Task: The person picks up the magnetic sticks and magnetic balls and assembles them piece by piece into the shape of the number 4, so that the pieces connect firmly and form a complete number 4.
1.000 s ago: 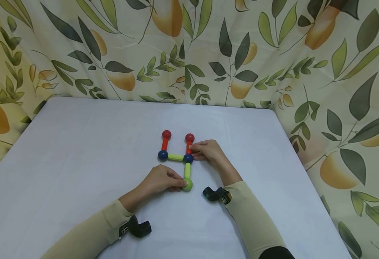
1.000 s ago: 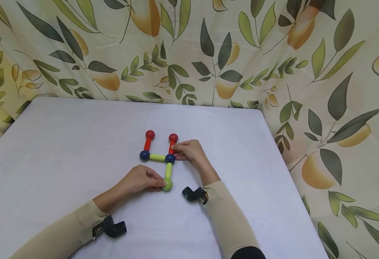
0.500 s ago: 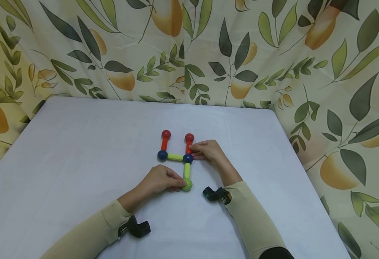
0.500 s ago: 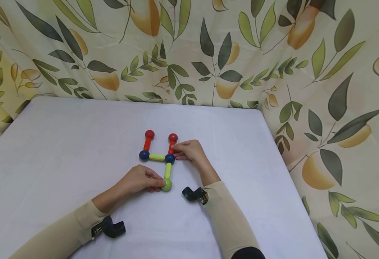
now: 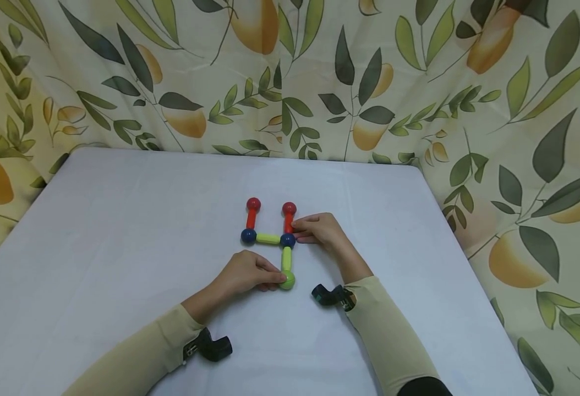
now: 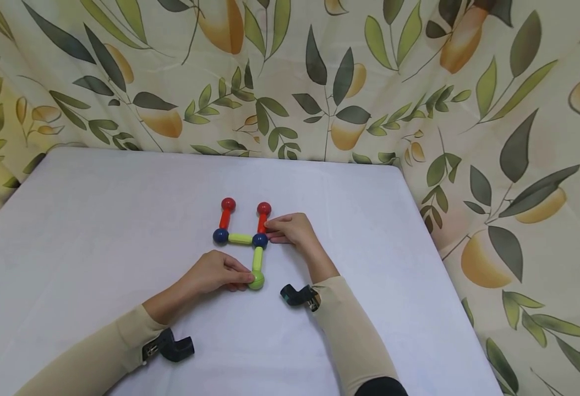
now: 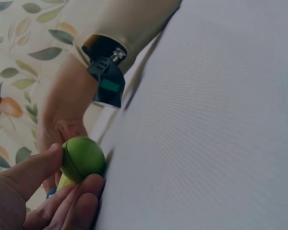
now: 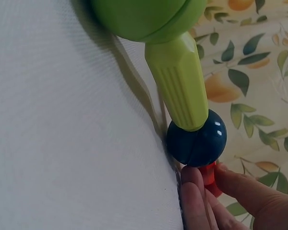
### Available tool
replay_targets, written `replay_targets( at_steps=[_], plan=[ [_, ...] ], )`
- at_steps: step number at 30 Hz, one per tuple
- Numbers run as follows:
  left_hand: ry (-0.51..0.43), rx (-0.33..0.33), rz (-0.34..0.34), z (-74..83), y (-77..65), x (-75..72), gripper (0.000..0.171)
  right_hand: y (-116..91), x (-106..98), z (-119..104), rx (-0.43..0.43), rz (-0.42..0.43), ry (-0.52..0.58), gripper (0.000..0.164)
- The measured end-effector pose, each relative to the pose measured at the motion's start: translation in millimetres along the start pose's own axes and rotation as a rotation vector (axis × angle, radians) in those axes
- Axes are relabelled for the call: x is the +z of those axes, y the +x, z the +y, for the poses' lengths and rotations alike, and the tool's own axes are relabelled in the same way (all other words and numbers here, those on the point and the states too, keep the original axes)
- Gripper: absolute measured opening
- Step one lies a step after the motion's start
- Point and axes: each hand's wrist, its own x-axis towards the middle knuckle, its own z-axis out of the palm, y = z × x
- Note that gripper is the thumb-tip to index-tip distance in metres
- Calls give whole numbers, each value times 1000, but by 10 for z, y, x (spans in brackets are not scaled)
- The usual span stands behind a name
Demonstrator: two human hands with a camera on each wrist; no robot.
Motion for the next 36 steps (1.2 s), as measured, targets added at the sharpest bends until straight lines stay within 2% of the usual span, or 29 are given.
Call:
replay_targets(
  at_steps=[9,14,17,21,26,29,31,33,36],
  plan=[
    [5,8,-12,-22,7,25,28,-25,-50,34,6,5,16,31],
    [9,-4,1,-28,-4,-74,24,-46,-90,61,30,22,21,30],
    [-1,1,36,-9,1,-211,25,-69,-132,55,33,36,-5,30],
    [-16,51,116,39,15,-488,29,-94,-194,20,-18,60,-55,32],
    [12,208,264,107,55,-850,32,-93,-246,-57,-106,123,-168,33],
    [107,301,341,179,129,-1015,33,-74,-264,-139,-188,132,-213,35],
    [180,342,365,241,217,-1103,34,-56,-275,-230,-256,134,-263,37],
    [273,364,365,334,319,-1165,34,-51,-290,-353,-339,147,-339,38],
    [425,394,326,507,471,-1229,37,-64,-302,-568,-466,180,-476,38]
  ],
)
